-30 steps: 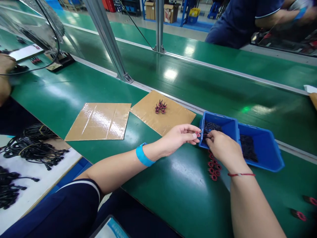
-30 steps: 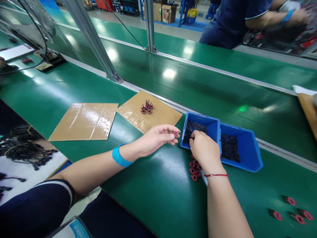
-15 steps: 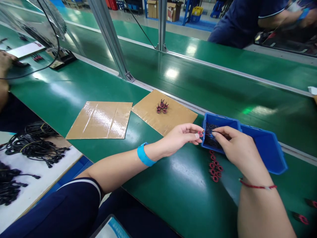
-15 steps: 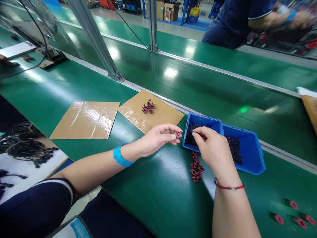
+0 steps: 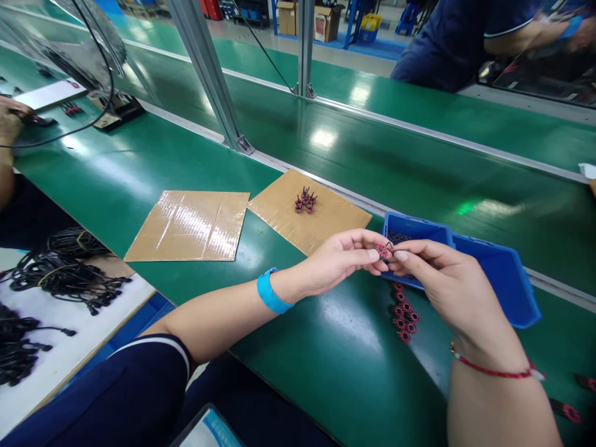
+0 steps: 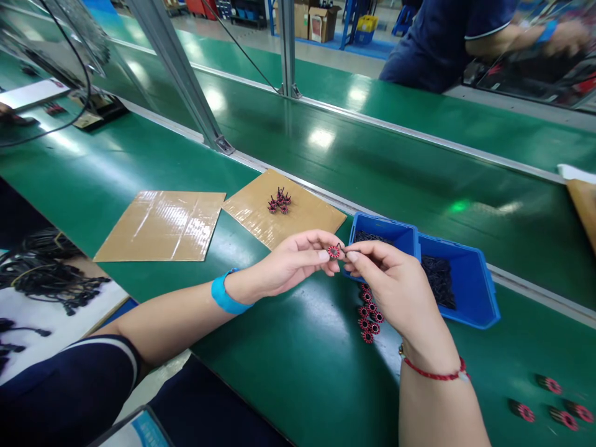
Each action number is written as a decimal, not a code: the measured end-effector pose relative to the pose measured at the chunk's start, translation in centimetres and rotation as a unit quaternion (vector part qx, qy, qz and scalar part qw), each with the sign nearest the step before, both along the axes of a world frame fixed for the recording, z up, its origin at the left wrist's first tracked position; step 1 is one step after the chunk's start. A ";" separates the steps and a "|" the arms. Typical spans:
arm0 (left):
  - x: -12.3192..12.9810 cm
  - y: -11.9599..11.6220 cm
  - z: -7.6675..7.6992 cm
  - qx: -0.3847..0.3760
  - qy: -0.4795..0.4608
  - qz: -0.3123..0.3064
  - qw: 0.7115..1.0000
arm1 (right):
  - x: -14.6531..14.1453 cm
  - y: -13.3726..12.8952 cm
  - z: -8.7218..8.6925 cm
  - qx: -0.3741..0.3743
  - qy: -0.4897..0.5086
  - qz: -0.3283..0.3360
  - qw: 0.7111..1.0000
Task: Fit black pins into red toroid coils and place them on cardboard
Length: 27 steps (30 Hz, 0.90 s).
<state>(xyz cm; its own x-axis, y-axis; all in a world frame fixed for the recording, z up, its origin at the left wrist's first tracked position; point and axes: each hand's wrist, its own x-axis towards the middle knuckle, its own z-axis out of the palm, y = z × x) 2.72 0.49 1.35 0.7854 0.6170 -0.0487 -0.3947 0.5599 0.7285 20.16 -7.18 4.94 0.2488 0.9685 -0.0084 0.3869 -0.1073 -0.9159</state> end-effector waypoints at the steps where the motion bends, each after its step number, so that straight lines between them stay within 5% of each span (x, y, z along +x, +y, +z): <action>1: 0.0 0.0 0.0 0.001 0.004 0.000 1.000 | 0.0 0.0 -0.1 0.007 0.029 -0.016 0.999; 7: 0.1 0.0 -0.1 0.008 0.014 0.007 1.000 | -0.1 -0.5 0.4 0.067 0.086 -0.086 0.990; 27: 0.1 -0.1 0.0 0.011 0.023 0.004 1.000 | -0.7 -1.2 1.0 0.059 0.015 -0.070 0.996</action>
<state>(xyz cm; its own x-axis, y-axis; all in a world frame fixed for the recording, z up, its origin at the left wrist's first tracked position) 2.84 0.40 1.33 0.7782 0.6240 -0.0711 -0.3644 0.5408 0.7581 19.48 -8.34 5.90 0.3832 0.9188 0.0949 0.3487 -0.0487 -0.9360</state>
